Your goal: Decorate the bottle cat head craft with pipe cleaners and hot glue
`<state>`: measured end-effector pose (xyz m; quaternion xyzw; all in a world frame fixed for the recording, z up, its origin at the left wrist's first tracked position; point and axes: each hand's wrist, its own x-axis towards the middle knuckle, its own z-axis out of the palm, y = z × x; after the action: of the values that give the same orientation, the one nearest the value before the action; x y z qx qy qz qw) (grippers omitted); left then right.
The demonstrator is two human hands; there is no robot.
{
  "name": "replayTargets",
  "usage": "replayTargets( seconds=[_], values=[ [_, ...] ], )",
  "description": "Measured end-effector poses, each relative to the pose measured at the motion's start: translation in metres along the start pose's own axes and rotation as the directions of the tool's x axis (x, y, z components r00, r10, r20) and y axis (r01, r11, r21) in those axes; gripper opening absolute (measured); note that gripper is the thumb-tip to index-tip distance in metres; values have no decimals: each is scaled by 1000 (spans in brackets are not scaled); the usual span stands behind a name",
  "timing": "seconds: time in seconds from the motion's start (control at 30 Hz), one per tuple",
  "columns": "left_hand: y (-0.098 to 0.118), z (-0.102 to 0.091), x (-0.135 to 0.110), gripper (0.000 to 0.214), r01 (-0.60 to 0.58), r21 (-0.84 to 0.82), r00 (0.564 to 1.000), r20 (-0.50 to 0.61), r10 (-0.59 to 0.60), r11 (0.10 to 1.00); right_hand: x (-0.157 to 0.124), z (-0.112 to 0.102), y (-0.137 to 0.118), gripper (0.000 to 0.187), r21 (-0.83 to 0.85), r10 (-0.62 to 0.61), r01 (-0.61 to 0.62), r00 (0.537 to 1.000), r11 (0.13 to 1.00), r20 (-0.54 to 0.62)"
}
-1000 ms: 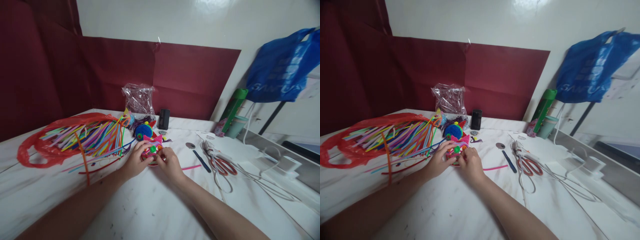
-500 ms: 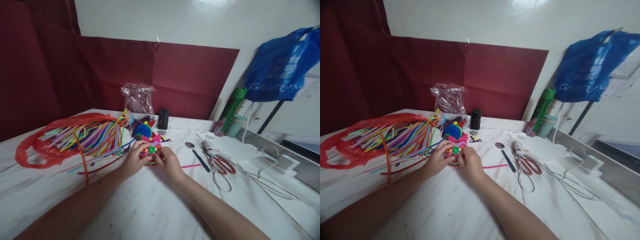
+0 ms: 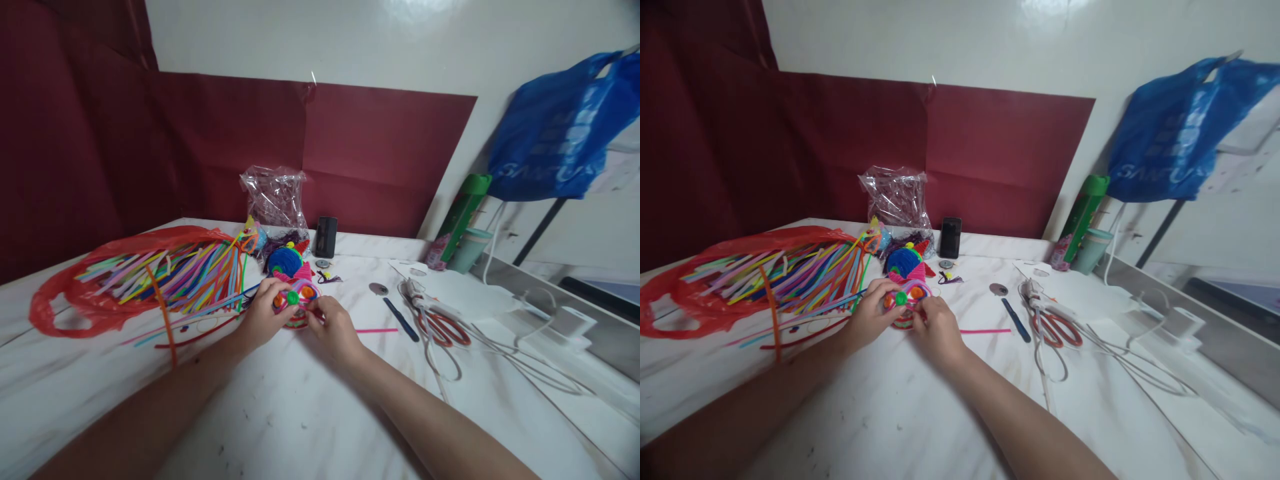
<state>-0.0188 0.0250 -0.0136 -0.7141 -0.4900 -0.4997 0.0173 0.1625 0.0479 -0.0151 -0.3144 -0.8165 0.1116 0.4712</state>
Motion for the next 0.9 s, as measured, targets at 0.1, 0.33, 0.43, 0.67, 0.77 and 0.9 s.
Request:
replayTargets(
  seconds=[0.1,0.33,0.43,0.67,0.77,0.9],
  values=[
    [-3,-1,1,26,15,-5,1000,4,-15,1000,-1,-1,1,11,-23,-52,51,999,998,-3],
    [-4,1,2,27,54,-17,999,7,-54,998,-3,1,-1,13,-20,8,-8,1000,1000,5],
    [-3,1,1,27,64,-37,998,2,-64,997,-2,2,0,11,54,109,-110,994,992,14],
    [-5,-4,5,24,87,-148,995,69,-77,985,3,-2,7,10,81,116,-121,992,989,57],
    [-11,-5,6,27,96,-187,993,81,-82,978,5,-5,13,13,77,44,-50,996,996,73],
    [-8,-6,4,24,55,-101,996,-71,-62,993,10,-12,17,13,11,-38,38,998,999,49]
  ],
)
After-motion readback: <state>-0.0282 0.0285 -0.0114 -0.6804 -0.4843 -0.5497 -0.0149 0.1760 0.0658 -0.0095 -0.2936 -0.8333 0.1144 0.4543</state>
